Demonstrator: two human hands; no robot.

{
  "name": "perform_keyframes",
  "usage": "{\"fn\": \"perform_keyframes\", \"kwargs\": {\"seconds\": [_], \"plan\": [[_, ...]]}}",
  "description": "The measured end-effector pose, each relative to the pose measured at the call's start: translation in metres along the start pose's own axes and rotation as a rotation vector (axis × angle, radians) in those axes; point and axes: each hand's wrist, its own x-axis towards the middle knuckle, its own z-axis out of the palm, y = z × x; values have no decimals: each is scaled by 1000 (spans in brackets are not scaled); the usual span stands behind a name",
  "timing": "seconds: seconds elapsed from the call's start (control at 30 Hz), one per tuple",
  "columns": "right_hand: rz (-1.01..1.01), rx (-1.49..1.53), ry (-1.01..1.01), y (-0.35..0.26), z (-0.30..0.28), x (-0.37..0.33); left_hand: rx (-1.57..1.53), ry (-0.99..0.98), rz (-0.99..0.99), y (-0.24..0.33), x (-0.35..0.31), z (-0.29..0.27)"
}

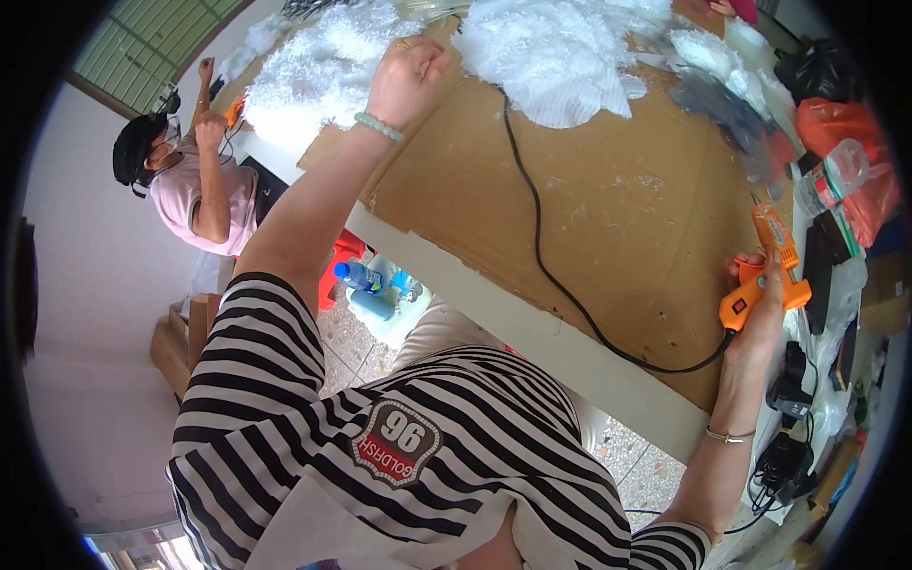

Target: Using a hot glue gun to attach white fiberfill material to a cardboard surface.

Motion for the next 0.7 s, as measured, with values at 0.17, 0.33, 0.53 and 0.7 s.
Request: {"fn": "perform_keyframes", "kwargs": {"seconds": [0.17,0.33,0.53,0.7], "plan": [[-17,-107,39,-7,18,-6,-23,-70,-17,27,17,15],[-38,-140,42,-10,14,-14,-129,-165,86,53,37,39],[-44,-131,26,-11,22,-14,-51,-268,212,67,51,59],[-29,-130,27,-11,19,-11,116,-514,276,105,49,58]]}}
